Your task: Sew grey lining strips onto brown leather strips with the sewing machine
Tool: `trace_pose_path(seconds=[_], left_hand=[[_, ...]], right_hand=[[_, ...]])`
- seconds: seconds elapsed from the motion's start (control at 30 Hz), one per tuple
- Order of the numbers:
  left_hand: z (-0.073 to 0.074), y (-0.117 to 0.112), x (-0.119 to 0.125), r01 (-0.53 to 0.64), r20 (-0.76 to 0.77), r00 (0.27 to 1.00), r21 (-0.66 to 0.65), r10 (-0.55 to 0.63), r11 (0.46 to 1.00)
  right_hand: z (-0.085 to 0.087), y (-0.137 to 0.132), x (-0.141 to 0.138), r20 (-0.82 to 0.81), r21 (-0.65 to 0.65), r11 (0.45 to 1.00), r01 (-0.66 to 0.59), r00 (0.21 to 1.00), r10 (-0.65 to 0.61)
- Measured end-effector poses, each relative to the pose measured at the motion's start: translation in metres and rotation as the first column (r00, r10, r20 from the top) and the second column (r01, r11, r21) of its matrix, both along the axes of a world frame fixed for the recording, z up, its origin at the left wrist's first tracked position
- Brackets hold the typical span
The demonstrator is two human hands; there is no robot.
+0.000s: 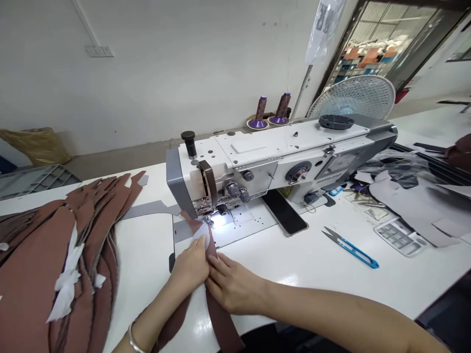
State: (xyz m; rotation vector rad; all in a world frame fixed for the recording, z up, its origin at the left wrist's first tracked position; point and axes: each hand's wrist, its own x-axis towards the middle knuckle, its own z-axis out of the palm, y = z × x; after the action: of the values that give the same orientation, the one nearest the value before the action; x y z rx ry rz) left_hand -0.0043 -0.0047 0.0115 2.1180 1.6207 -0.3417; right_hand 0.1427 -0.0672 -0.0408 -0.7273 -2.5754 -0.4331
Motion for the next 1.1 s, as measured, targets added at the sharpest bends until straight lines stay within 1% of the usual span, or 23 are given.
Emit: trace_pose_path(seconds=[0.07,0.2,0.37,0.53,0.63,0.83,1.1], left_hand=[[-0.001,0.001,-0.001,0.005,0.024,1.000,-0.007,-0.005,1.000],[0.000,0.005,-0.001,-0.006,0.035,0.999,-0.041,0.007,0.999],[0.001,0.009,0.006,0.008,0.011,1.000,-0.036,-0.008,0.999],[0.005,0.009,0.010,0.005,-0.046,0.999,-0.061,-0.008,0.998],[0.006,0.009,0.012,-0.004,-0.065,0.998,-0.051,0.001,0.999],[0.005,0.014,0.017,0.012,-0.041,0.999,-0.068,-0.015,0.998],[0.010,0.014,0.018,0.018,-0.058,0.998,-0.085,-0.023,0.996]], right_hand=[[-0.006,0.005,-0.001,-0.040,0.016,0.999,0.039,0.998,-0.038],[-0.014,0.011,-0.001,-0.092,0.030,0.999,0.045,0.995,-0.042],[-0.012,0.013,0.002,-0.108,0.001,1.000,0.029,0.994,-0.029],[-0.010,0.014,0.001,-0.142,0.033,0.997,0.064,0.988,-0.059],[-0.010,0.013,0.000,-0.126,0.052,0.996,0.067,0.990,-0.060],[-0.012,0.012,-0.002,-0.056,0.044,0.994,0.103,0.993,-0.100],[-0.008,0.011,-0.001,-0.032,0.084,0.994,0.076,0.997,-0.074]])
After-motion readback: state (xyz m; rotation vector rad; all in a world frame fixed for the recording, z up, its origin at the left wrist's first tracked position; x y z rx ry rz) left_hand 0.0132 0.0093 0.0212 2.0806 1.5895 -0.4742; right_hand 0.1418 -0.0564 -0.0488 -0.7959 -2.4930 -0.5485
